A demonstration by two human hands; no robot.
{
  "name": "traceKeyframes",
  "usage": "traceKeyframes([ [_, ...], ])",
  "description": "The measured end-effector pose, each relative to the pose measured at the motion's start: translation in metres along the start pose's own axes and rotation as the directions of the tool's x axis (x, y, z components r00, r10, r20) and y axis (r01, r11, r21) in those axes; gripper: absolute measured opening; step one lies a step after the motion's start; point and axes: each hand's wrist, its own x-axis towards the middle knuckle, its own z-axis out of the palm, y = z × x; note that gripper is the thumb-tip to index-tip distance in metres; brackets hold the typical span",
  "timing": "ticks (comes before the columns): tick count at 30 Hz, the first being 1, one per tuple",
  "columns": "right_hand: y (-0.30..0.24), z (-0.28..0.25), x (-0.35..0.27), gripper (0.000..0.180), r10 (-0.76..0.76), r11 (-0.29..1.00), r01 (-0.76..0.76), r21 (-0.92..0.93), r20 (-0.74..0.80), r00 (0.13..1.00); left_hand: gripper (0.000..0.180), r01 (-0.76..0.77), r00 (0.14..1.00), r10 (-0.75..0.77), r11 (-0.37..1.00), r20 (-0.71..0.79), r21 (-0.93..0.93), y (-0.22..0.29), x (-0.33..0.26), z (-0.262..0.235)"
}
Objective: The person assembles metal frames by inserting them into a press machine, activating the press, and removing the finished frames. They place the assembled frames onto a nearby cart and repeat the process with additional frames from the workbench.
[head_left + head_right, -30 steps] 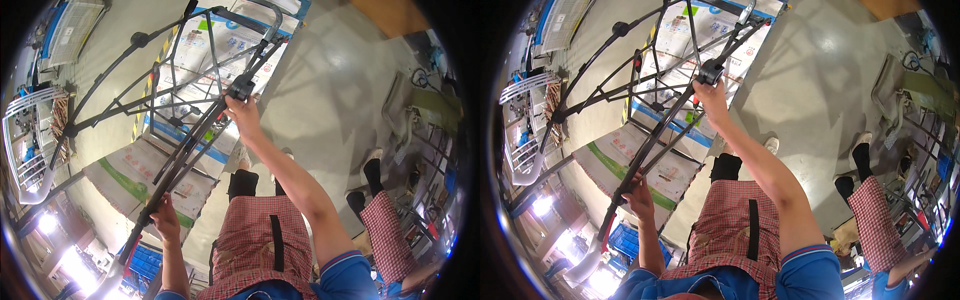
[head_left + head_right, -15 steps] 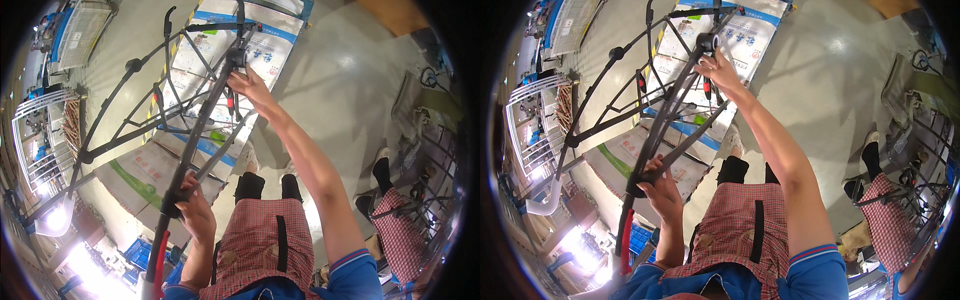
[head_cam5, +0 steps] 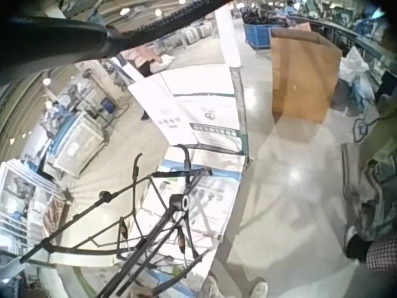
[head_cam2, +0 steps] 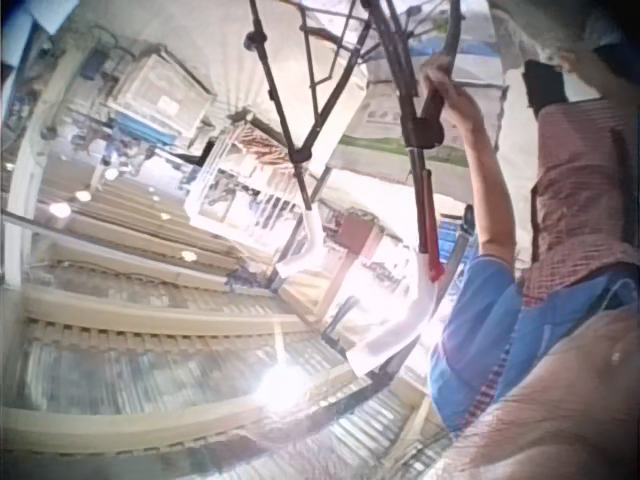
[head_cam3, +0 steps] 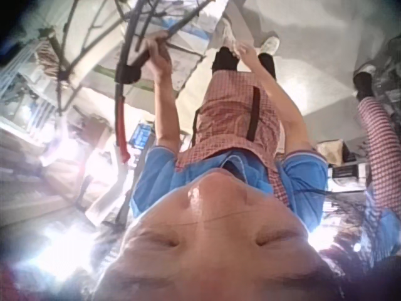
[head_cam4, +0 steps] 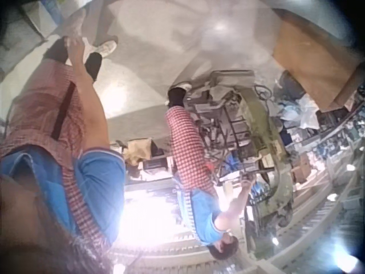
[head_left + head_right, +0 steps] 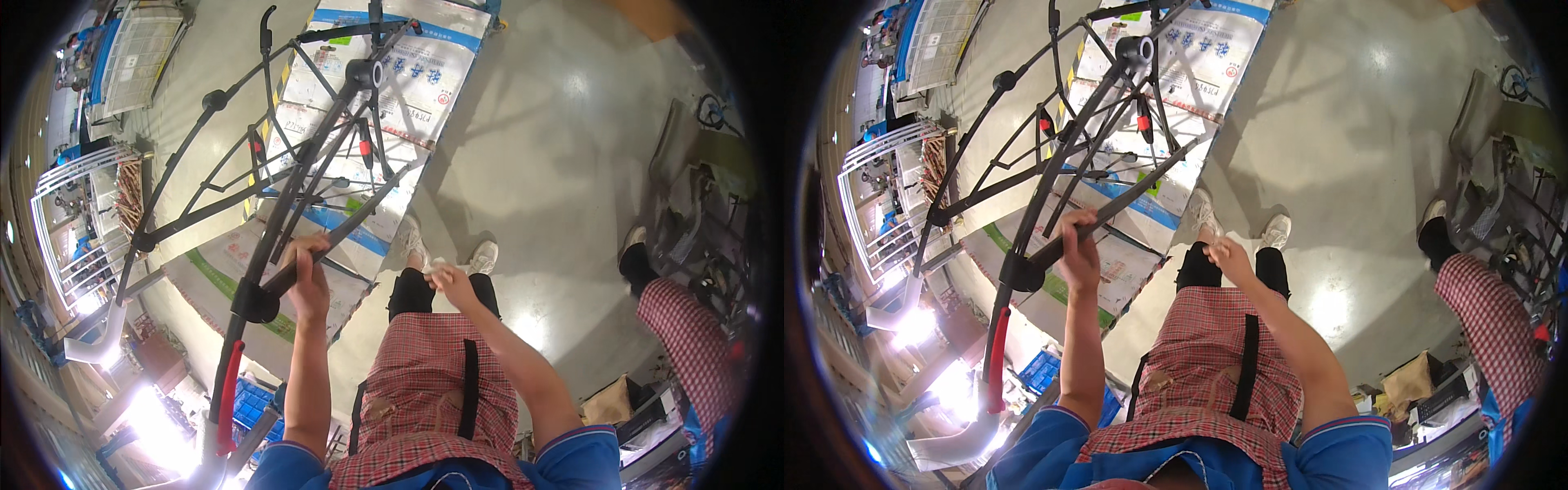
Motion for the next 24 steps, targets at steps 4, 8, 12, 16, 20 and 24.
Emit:
traceKeyframes([
  [4, 0.057, -0.002, -0.057, 0.031, 0.016, 1.000, -0.016, -0.020, -0.003, 1.000, 0.034, -0.053, 0.998, 0.055, 0.997, -0.034, 0.059, -0.020, 0.007, 0.014],
  [8, 0.116, -0.002, -0.076, 0.028, 0.043, 0.979, -0.067, -0.194, -0.128, 0.991, 0.038, -0.007, 0.996, -0.004, 0.992, -0.090, -0.126, -0.019, 0.009, 0.020],
  [12, 0.146, 0.016, -0.063, 0.029, 0.190, 0.977, -0.170, 0.127, -0.166, 0.968, 0.036, -0.077, 0.990, 0.069, 0.995, -0.121, -0.063, -0.027, 0.013, 0.021],
  [16, 0.188, 0.042, -0.028, 0.027, 0.165, 0.970, -0.128, 0.206, -0.173, 0.971, 0.042, -0.175, 0.984, 0.176, 0.984, -0.026, 0.045, -0.034, 0.016, 0.014],
  [20, 0.211, 0.052, 0.024, 0.025, 0.011, 0.990, 0.013, 0.143, -0.165, 0.986, 0.047, -0.188, 0.973, 0.186, 0.982, -0.138, 0.003, -0.041, 0.014, 0.023],
  [24, 0.193, 0.041, 0.095, 0.022, -0.144, 0.980, 0.109, -0.164, -0.218, 0.965, 0.047, -0.303, 0.949, 0.295, 0.951, -0.110, -0.062, -0.057, 0.024, 0.026],
])
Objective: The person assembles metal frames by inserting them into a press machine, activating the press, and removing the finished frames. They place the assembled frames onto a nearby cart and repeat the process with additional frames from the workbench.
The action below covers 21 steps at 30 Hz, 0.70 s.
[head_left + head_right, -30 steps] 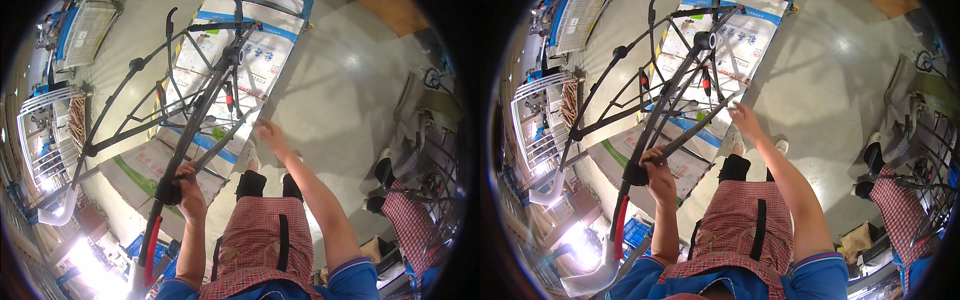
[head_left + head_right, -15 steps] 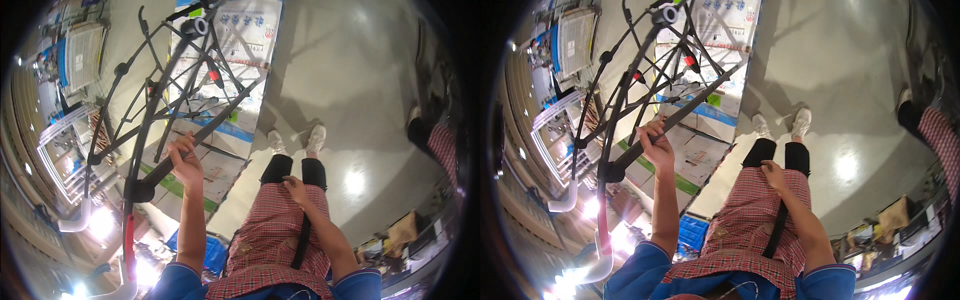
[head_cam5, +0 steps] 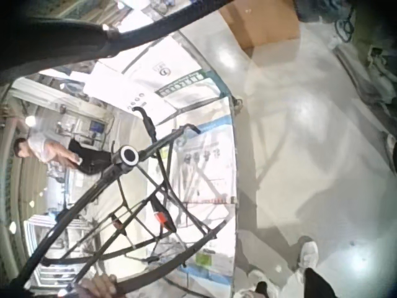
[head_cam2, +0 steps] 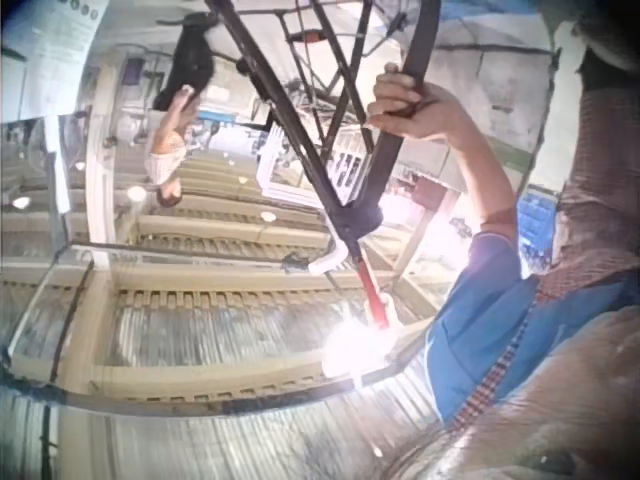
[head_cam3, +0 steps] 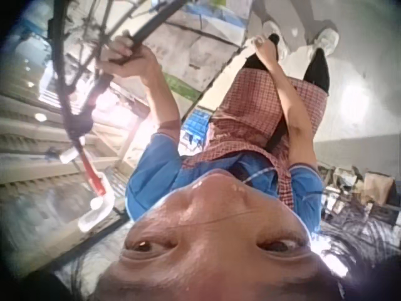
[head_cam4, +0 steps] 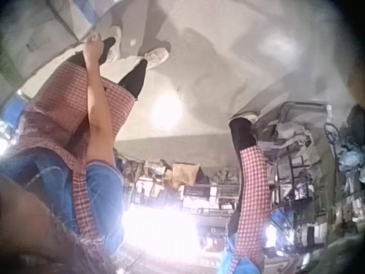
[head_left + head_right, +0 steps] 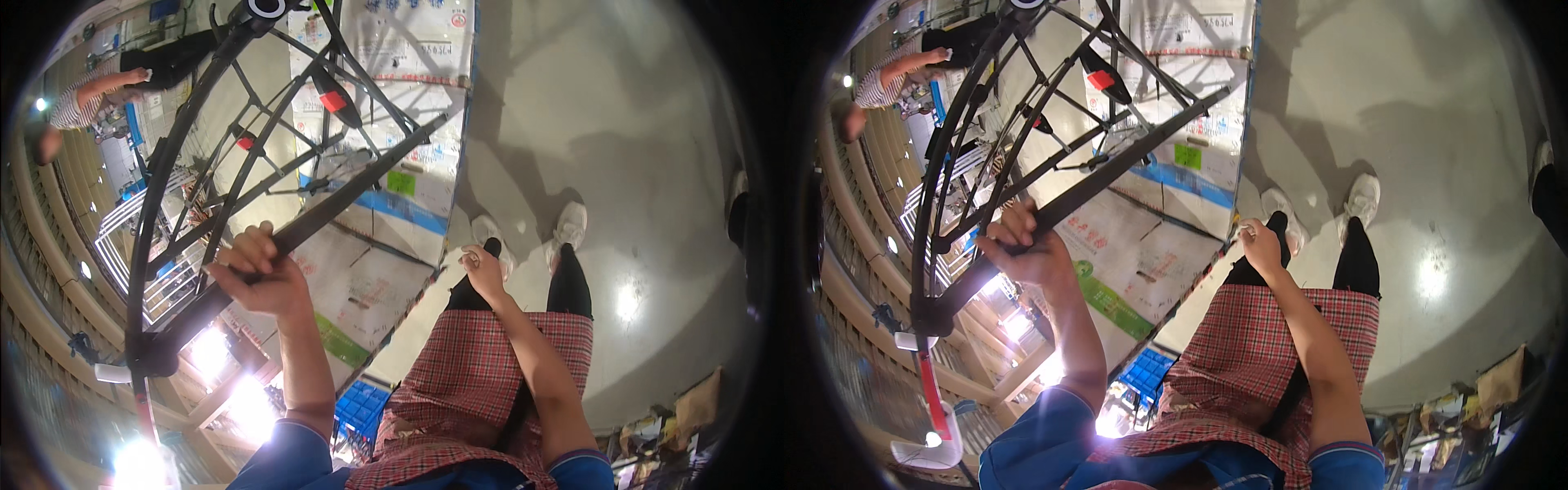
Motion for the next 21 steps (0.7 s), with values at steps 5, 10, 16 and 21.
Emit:
traceKeyframes([
  [5, -0.099, -0.016, 0.103, 0.024, -0.337, 0.933, 0.308, -0.188, -0.150, 0.929, 0.043, -0.163, 0.986, 0.157, 0.974, -0.053, -0.159, -0.014, 0.002, 0.001],
  [10, -0.209, -0.018, 0.153, 0.017, -0.774, 0.603, 0.791, -0.105, -0.314, 0.549, 0.043, -0.359, 0.933, 0.345, 0.910, -0.101, -0.208, -0.035, -0.003, 0.001],
  [16, -0.219, 0.028, 0.161, 0.016, -0.931, 0.364, 0.915, 0.176, 0.043, 0.362, 0.050, -0.570, 0.822, 0.557, 0.811, -0.123, -0.132, -0.060, -0.007, 0.004],
  [21, -0.221, 0.050, 0.154, 0.019, -0.973, 0.208, 0.963, 0.173, 0.133, 0.186, 0.057, -0.666, 0.745, 0.655, 0.739, -0.124, -0.100, -0.071, -0.009, -0.001],
])
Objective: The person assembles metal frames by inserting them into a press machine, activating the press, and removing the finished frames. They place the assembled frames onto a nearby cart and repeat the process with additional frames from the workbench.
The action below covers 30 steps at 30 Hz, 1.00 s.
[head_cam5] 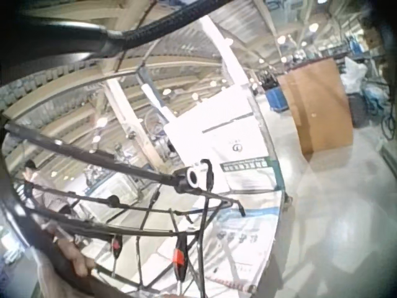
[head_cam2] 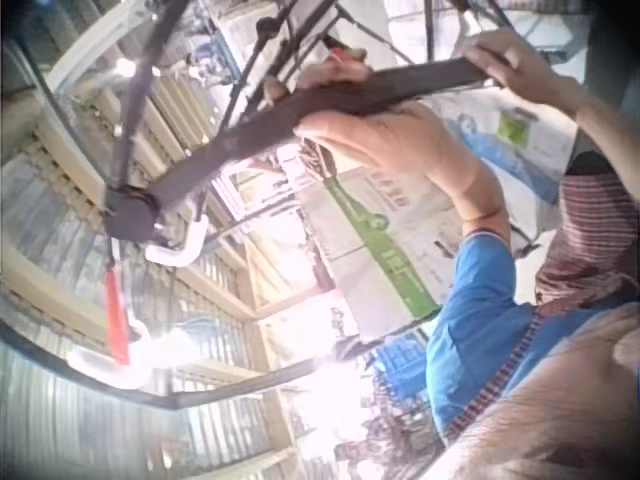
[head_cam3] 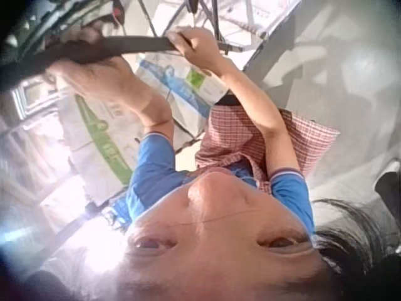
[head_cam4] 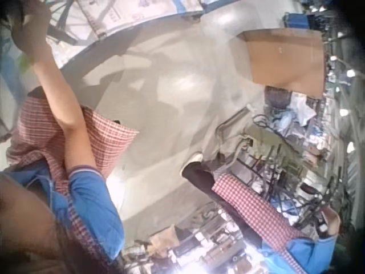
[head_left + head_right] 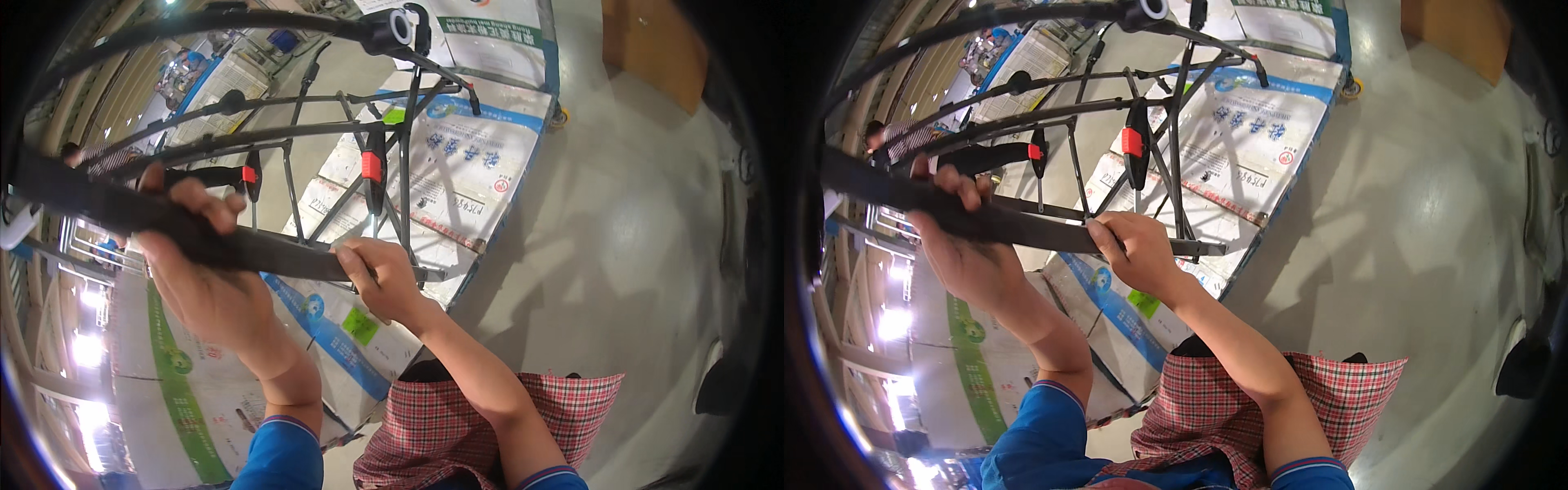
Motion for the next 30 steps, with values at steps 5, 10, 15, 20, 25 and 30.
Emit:
traceKeyframes([
  [5, 0.010, -0.002, 0.007, 0.024, 0.032, 0.999, -0.028, -0.027, 0.131, 0.991, 0.049, -0.213, 0.967, 0.247, 0.916, -0.059, 0.341, -0.002, -0.018, -0.006],
  [10, 0.004, 0.008, 0.013, 0.034, 0.035, 0.999, -0.033, -0.015, 0.129, 0.991, 0.050, -0.095, 0.953, 0.112, 0.993, 0.282, -0.075, 0.061, -0.034, -0.070],
  [15, 0.024, 0.011, 0.014, 0.048, 0.093, 0.991, -0.104, 0.084, 0.127, 0.988, 0.009, 0.409, 0.836, 0.089, 0.558, 0.542, -0.722, 0.089, -0.036, -0.092],
  [20, 0.014, 0.017, 0.018, 0.054, 0.133, 0.974, -0.143, 0.174, 0.071, 0.989, 0.015, 0.633, 0.679, 0.186, 0.343, 0.711, -0.694, 0.108, -0.033, -0.140],
  [25, 0.014, 0.009, 0.025, 0.052, 0.044, 0.994, -0.047, 0.097, 0.037, 0.998, 0.025, 0.689, 0.643, 0.294, 0.180, 0.707, -0.702, 0.116, -0.050, -0.188],
  [30, 0.024, 0.000, 0.019, 0.053, 0.022, 0.998, -0.025, 0.051, 0.056, 0.998, 0.029, 0.608, 0.667, 0.413, 0.179, 0.620, -0.774, 0.117, -0.074, -0.195],
])
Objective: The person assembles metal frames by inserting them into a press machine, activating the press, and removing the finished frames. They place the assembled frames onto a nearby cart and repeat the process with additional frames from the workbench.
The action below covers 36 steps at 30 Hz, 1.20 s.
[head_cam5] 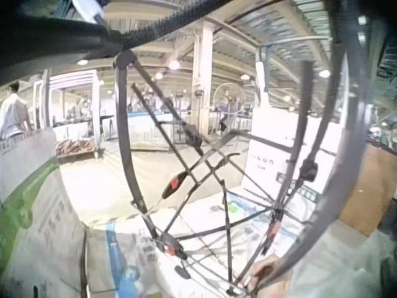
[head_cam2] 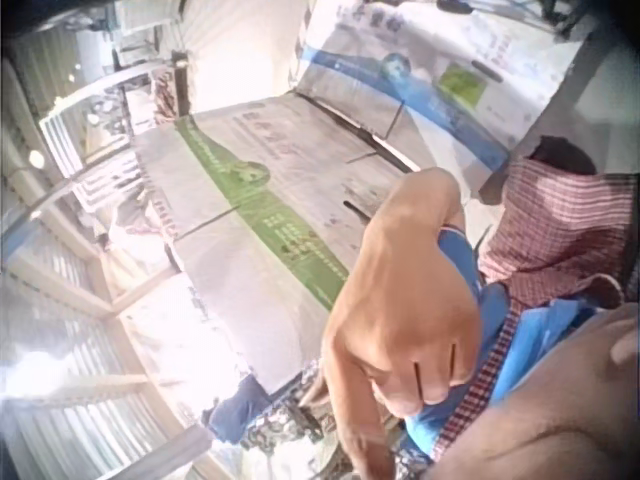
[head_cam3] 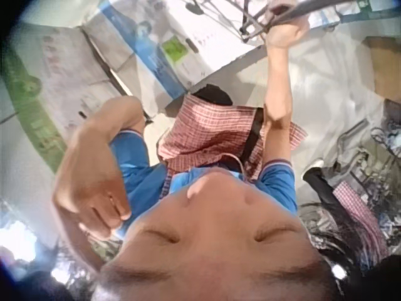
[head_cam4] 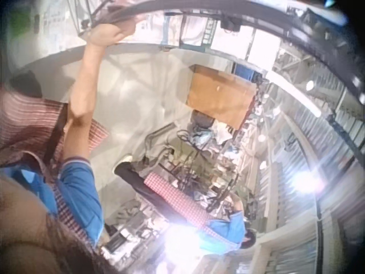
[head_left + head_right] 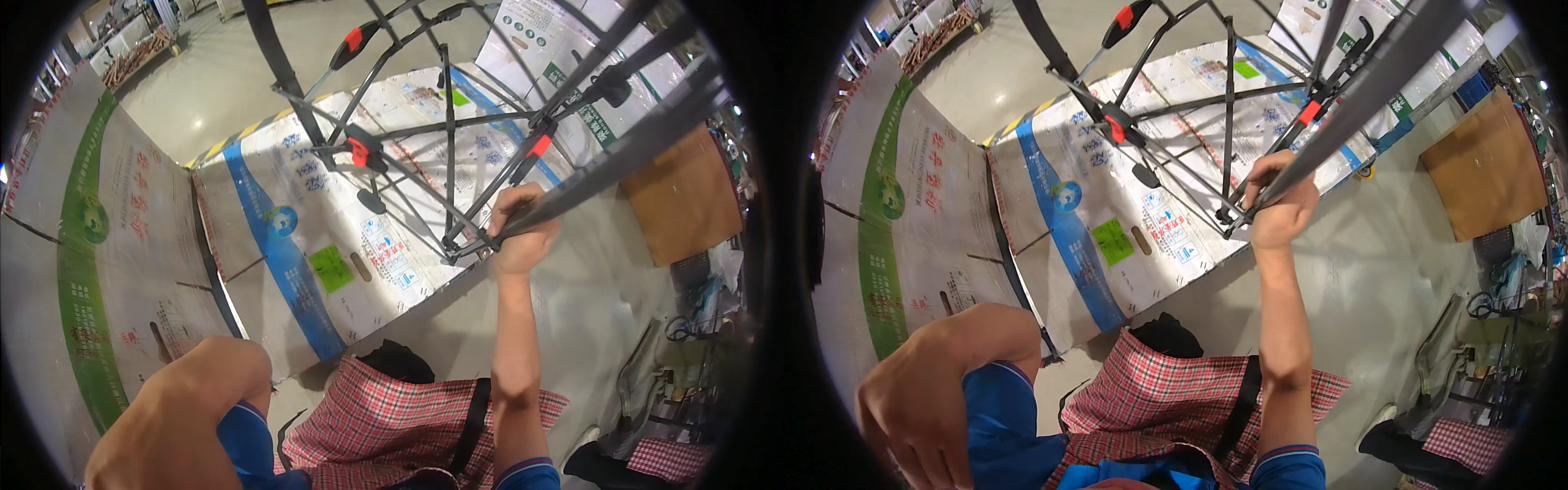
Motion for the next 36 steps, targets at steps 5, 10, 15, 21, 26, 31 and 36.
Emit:
traceKeyframes([
  [5, -0.002, -0.006, 0.000, 0.049, 0.010, 0.999, -0.011, 0.037, 0.031, 0.999, 0.044, -0.058, 0.928, 0.060, 0.998, 0.368, -0.015, -0.025, -0.062, -0.065],
  [10, -0.001, -0.002, 0.002, 0.043, 0.033, 0.998, -0.038, 0.060, 0.075, 0.997, 0.023, 0.170, 0.183, 0.028, 0.984, -0.983, 0.060, -0.110, -0.171, -0.150],
  [15, 0.003, -0.003, 0.002, 0.038, 0.027, 0.986, -0.057, 0.155, 0.191, 0.981, 0.060, 0.307, -0.315, -0.003, 0.946, -0.949, -0.105, -0.167, -0.242, -0.202],
  [21, 0.003, -0.007, -0.003, 0.055, 0.073, 0.994, -0.082, 0.076, 0.114, 0.991, 0.037, 0.759, -0.024, 0.736, 0.454, -0.677, 0.467, -0.135, -0.163, -0.213],
  [26, 0.000, -0.004, -0.001, 0.051, 0.065, 0.996, -0.069, 0.060, 0.067, 0.996, 0.041, 0.871, 0.026, 0.512, 0.409, -0.858, 0.271, -0.084, -0.133, -0.212],
  [31, 0.001, 0.000, -0.002, 0.049, 0.082, 0.996, -0.083, 0.029, 0.035, 0.996, 0.050, 0.838, 0.011, 0.406, 0.495, -0.914, 0.230, -0.071, -0.117, -0.201],
  [36, -0.001, 0.000, -0.003, 0.050, 0.116, 0.991, -0.115, 0.071, -0.009, 0.993, 0.044, 0.737, -0.059, 0.338, 0.649, -0.939, 0.187, -0.069, -0.118, -0.208],
])
